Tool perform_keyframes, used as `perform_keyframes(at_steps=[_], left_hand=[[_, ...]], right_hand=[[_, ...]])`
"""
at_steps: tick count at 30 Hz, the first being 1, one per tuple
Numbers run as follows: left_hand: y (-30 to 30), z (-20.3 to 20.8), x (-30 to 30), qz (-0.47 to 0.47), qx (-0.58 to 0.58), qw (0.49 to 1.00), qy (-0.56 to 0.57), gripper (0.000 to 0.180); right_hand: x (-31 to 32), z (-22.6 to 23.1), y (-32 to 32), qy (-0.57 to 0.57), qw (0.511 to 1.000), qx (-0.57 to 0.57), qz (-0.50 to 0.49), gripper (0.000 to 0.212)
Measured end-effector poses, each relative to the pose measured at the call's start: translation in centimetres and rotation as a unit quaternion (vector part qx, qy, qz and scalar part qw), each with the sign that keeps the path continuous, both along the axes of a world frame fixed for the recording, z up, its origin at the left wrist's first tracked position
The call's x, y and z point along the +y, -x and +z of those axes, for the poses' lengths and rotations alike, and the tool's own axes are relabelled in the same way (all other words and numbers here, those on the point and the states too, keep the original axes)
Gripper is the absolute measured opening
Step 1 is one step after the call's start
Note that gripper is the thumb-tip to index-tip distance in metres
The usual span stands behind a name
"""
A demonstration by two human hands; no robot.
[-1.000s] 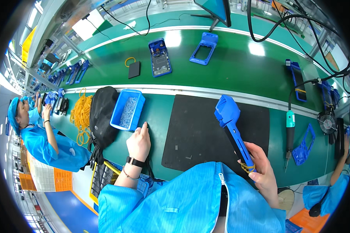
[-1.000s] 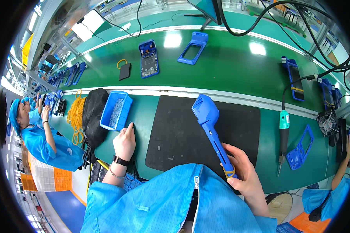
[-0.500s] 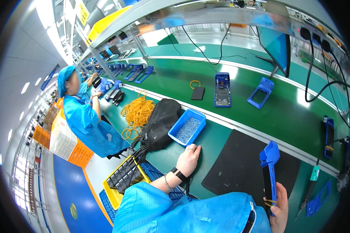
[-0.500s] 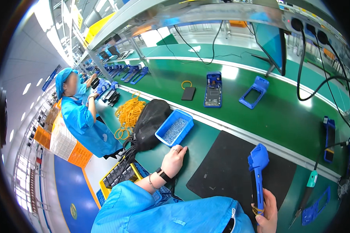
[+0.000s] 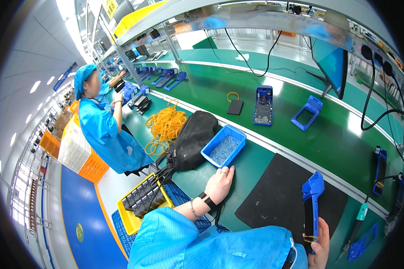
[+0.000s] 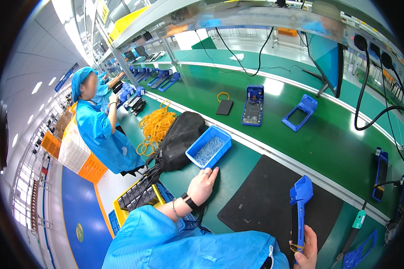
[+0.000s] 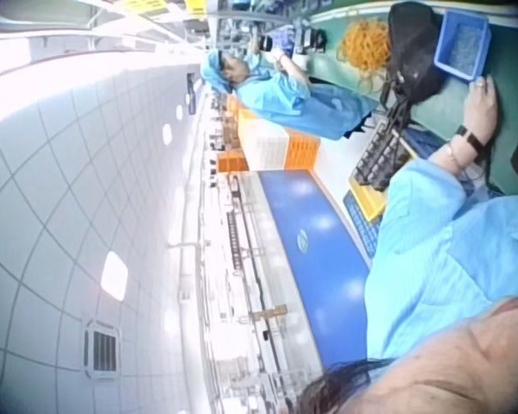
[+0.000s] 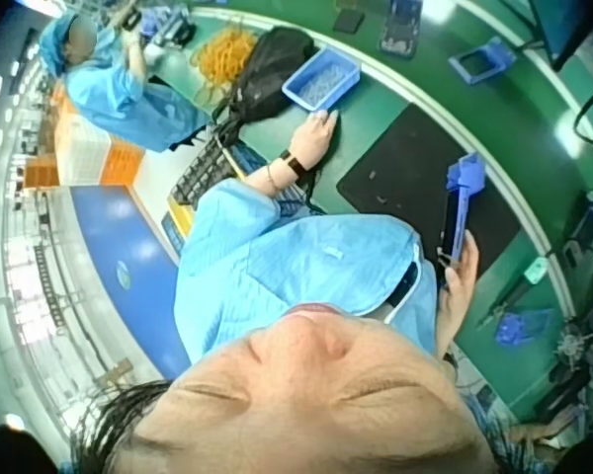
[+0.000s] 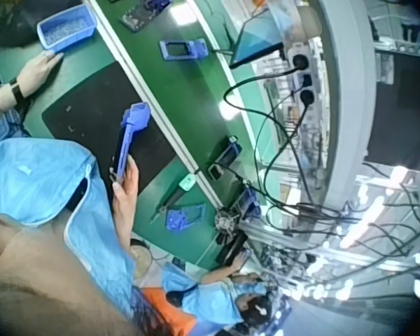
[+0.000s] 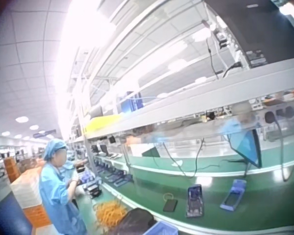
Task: The person assembles a handheld electronic device by inserting a rechargeable battery and internal components into a blue device casing, then securing the casing with screws using an electric screwdriver.
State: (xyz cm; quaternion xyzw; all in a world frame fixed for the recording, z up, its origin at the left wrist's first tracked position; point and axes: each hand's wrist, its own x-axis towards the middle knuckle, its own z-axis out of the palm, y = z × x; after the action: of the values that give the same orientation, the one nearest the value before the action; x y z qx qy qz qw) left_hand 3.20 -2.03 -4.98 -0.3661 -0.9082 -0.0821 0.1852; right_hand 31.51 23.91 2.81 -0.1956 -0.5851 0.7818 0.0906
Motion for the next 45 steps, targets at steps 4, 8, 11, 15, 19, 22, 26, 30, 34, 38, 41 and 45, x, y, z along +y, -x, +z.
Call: perform_keyframes(at_steps=[4,8,11,15,19,22,26,30,34,38,41,45], left_hand=[[0.4,-0.6,0.0,0.026,-0.008,0.999,0.030,0.037],[0.2,-0.9,-0.3,0.018,-0.005,1.000,0.011,0.035],[-0.1,-0.7,-0.4,0.015,-0.008,1.000,0.009,0.033],[-0.4,-0.5,-0.3,0.002,-0.010,1.000,-0.006,0.023],[-0.3,0.1,0.3,0.002,-0.029,1.000,0.008,0.005],[0.0,0.1,0.6,0.016,-0.045,0.999,0.021,0.006],[0.5,-0.1,0.8,0.034,-0.049,0.997,0.048,0.006],[1.0,-0.3,0.5,0.044,-0.071,0.996,0.037,0.008],[0.7,0.4,0.6,0.048,-0.069,0.995,0.059,0.000],[0.6,0.5,0.5,0.045,-0.054,0.997,0.042,0.001],[0.5,0.1,0.5,0.066,-0.059,0.994,0.061,0.001],[0.4,-0.7,0.2,0.055,-0.062,0.996,0.035,0.006]], right_hand=[[-0.3,-0.7,0.3,0.026,0.999,0.005,-0.028,0.094],[-0.6,-1.1,0.5,0.062,0.995,0.015,-0.076,0.097],[-0.8,-0.5,0.7,0.065,0.994,0.005,-0.083,0.098],[-0.2,0.1,0.2,0.012,1.000,0.009,-0.005,0.090],[-0.7,-0.9,0.6,0.072,0.994,0.006,-0.087,0.097],[-0.8,-1.0,0.5,0.071,0.993,0.010,-0.089,0.097],[-1.0,-0.6,0.6,0.073,0.993,0.011,-0.090,0.097],[-0.5,0.7,0.1,0.014,1.000,0.004,-0.010,0.088],[-0.7,1.2,0.2,0.024,1.000,0.008,-0.013,0.085],[-1.5,2.8,0.4,0.035,0.999,0.008,-0.021,0.079],[-1.5,2.5,0.1,0.038,0.999,0.009,-0.016,0.077],[-1.4,1.8,-0.4,0.049,0.999,0.002,-0.015,0.078]])
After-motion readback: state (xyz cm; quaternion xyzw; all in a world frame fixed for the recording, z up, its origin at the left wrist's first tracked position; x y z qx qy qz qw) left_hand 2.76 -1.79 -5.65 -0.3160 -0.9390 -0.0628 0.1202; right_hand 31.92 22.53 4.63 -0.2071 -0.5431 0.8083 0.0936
